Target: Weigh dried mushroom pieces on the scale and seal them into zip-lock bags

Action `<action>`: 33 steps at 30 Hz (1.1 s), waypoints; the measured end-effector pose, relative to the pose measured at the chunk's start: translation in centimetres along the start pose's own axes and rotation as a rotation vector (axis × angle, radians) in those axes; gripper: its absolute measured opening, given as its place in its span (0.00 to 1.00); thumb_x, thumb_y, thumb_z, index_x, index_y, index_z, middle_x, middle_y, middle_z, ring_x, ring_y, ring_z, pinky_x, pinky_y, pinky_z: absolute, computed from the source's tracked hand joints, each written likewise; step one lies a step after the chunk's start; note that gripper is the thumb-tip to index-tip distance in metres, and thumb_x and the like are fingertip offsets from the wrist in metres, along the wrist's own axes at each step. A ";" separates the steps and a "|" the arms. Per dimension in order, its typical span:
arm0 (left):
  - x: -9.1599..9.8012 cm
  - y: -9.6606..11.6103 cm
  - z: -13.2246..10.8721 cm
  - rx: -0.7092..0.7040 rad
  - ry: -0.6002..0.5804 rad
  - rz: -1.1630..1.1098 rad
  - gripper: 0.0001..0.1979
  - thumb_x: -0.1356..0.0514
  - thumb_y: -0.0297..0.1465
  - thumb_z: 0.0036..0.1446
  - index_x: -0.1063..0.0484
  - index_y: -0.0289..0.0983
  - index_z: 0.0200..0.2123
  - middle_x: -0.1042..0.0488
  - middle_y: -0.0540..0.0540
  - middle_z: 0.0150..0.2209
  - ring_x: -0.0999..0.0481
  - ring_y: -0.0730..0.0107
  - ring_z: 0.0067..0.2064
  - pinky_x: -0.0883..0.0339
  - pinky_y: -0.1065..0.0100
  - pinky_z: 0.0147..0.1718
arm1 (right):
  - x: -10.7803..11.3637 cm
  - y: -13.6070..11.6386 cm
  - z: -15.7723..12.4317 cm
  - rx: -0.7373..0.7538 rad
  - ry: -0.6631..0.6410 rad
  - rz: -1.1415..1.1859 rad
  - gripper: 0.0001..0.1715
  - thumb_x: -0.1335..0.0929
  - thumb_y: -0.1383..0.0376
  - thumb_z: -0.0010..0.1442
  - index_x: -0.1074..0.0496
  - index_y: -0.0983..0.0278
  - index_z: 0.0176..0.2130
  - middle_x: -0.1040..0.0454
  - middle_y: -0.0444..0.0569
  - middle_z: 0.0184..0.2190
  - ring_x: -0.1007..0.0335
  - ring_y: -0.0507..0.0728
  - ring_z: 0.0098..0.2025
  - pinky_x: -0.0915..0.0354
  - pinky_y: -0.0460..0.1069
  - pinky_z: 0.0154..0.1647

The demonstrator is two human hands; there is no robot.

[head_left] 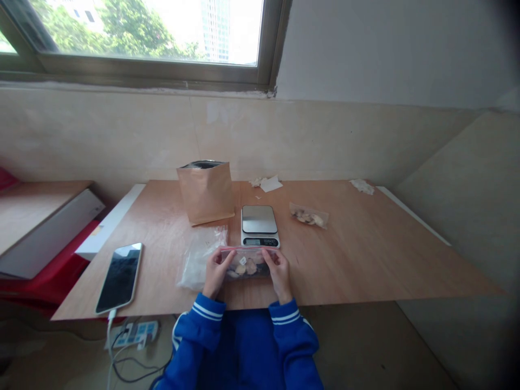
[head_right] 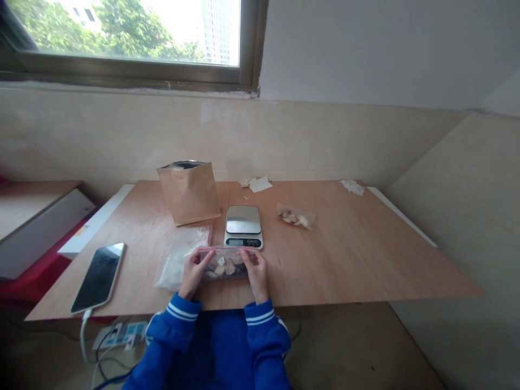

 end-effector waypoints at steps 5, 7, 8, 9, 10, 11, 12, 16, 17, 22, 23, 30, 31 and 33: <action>0.2 0.4 0.0 -0.052 -0.004 0.074 0.13 0.36 0.40 0.52 0.23 0.34 0.33 0.22 0.45 0.32 0.24 0.65 0.36 0.31 0.66 0.37 | 0.1 -0.2 -0.1 0.013 0.011 -0.008 0.18 0.29 0.51 0.54 0.25 0.64 0.35 0.21 0.47 0.30 0.26 0.56 0.33 0.31 0.50 0.37; 0.3 0.5 0.0 -0.073 -0.010 0.100 0.12 0.35 0.39 0.52 0.22 0.35 0.32 0.22 0.45 0.32 0.24 0.64 0.37 0.31 0.66 0.39 | 0.3 -0.2 -0.1 0.012 0.023 -0.014 0.19 0.28 0.51 0.54 0.26 0.65 0.34 0.22 0.47 0.29 0.26 0.57 0.32 0.30 0.50 0.36; 0.2 0.6 -0.1 -0.077 -0.013 0.105 0.12 0.35 0.39 0.52 0.22 0.35 0.32 0.22 0.45 0.32 0.24 0.64 0.37 0.31 0.66 0.39 | 0.4 -0.3 -0.2 0.018 0.031 -0.018 0.19 0.28 0.51 0.53 0.26 0.64 0.34 0.22 0.47 0.28 0.26 0.57 0.32 0.30 0.50 0.36; 0.2 0.7 -0.1 -0.076 -0.017 0.101 0.12 0.35 0.39 0.52 0.22 0.35 0.33 0.22 0.45 0.32 0.24 0.63 0.37 0.32 0.66 0.39 | 0.4 -0.4 -0.2 0.026 0.037 -0.021 0.18 0.28 0.51 0.53 0.27 0.64 0.33 0.22 0.47 0.28 0.26 0.57 0.32 0.30 0.50 0.35; 0.1 0.7 -0.1 -0.069 -0.024 0.086 0.12 0.35 0.39 0.52 0.23 0.35 0.33 0.22 0.45 0.33 0.24 0.63 0.37 0.32 0.66 0.39 | 0.5 -0.5 -0.2 0.034 0.037 -0.023 0.18 0.28 0.51 0.53 0.27 0.64 0.33 0.23 0.47 0.28 0.26 0.56 0.32 0.30 0.50 0.35; -0.1 0.7 -0.2 -0.057 -0.033 0.065 0.12 0.35 0.39 0.52 0.23 0.35 0.33 0.22 0.45 0.33 0.24 0.63 0.38 0.31 0.66 0.39 | 0.5 -0.6 -0.2 0.038 0.032 -0.024 0.18 0.28 0.52 0.54 0.27 0.64 0.34 0.22 0.47 0.28 0.26 0.57 0.33 0.30 0.50 0.36; -0.2 0.6 -0.2 -0.040 -0.045 0.039 0.13 0.36 0.39 0.52 0.23 0.35 0.34 0.22 0.45 0.33 0.24 0.64 0.38 0.31 0.66 0.39 | 0.5 -0.8 -0.2 0.036 0.017 -0.026 0.17 0.28 0.52 0.54 0.26 0.64 0.34 0.22 0.47 0.29 0.25 0.57 0.33 0.29 0.50 0.36; -0.6 0.3 -0.2 0.026 -0.079 -0.036 0.15 0.34 0.40 0.51 0.23 0.34 0.35 0.21 0.44 0.33 0.23 0.63 0.37 0.30 0.66 0.38 | 0.2 -1.0 -0.2 -0.010 -0.058 -0.024 0.20 0.27 0.52 0.51 0.24 0.64 0.36 0.20 0.50 0.33 0.23 0.60 0.37 0.28 0.54 0.41; -0.6 0.2 -0.2 0.037 -0.078 -0.043 0.15 0.34 0.40 0.50 0.23 0.34 0.34 0.21 0.44 0.33 0.23 0.63 0.37 0.31 0.66 0.37 | 0.1 -1.0 -0.2 -0.026 -0.069 -0.016 0.21 0.27 0.51 0.50 0.24 0.65 0.36 0.20 0.51 0.34 0.23 0.60 0.38 0.28 0.55 0.42; -0.4 0.4 -0.2 0.011 -0.056 -0.011 0.13 0.33 0.39 0.49 0.22 0.34 0.32 0.22 0.45 0.31 0.24 0.66 0.35 0.32 0.68 0.36 | -0.4 -1.0 -0.5 -0.061 -0.071 -0.010 0.21 0.27 0.51 0.50 0.23 0.66 0.35 0.19 0.52 0.33 0.22 0.61 0.37 0.28 0.55 0.41; -0.3 0.6 -0.2 -0.002 -0.047 0.004 0.13 0.33 0.39 0.49 0.22 0.34 0.32 0.22 0.46 0.31 0.24 0.66 0.35 0.32 0.69 0.36 | -0.4 -1.0 -0.5 -0.058 -0.066 -0.020 0.21 0.27 0.51 0.50 0.23 0.66 0.34 0.19 0.52 0.32 0.23 0.60 0.36 0.28 0.55 0.41; -0.3 1.5 -0.4 -0.055 -0.060 0.085 0.13 0.35 0.40 0.51 0.22 0.36 0.32 0.22 0.44 0.33 0.24 0.62 0.37 0.32 0.66 0.39 | 0.8 -3.5 -0.1 0.169 -0.095 -0.272 0.17 0.31 0.54 0.56 0.23 0.62 0.40 0.21 0.51 0.39 0.26 0.61 0.43 0.33 0.57 0.49; -0.3 1.8 -0.5 -0.068 -0.076 0.099 0.13 0.35 0.40 0.52 0.22 0.36 0.33 0.21 0.44 0.33 0.24 0.62 0.38 0.32 0.65 0.39 | 0.8 -4.4 -0.1 0.245 -0.079 -0.374 0.18 0.31 0.55 0.57 0.25 0.61 0.45 0.22 0.51 0.43 0.28 0.61 0.46 0.36 0.58 0.52; -0.5 2.5 -0.6 -0.108 -0.114 0.135 0.12 0.36 0.39 0.53 0.21 0.37 0.33 0.21 0.44 0.34 0.23 0.61 0.39 0.32 0.64 0.41 | 0.4 -6.3 -0.2 0.379 -0.083 -0.616 0.21 0.30 0.58 0.56 0.27 0.58 0.50 0.24 0.51 0.48 0.33 0.63 0.52 0.43 0.60 0.57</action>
Point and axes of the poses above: each hand's wrist, its own z-axis towards the middle knuckle, its own x-axis out of the back of the hand, y = z × x, the point moved 3 cm from there along z, towards the middle knuckle
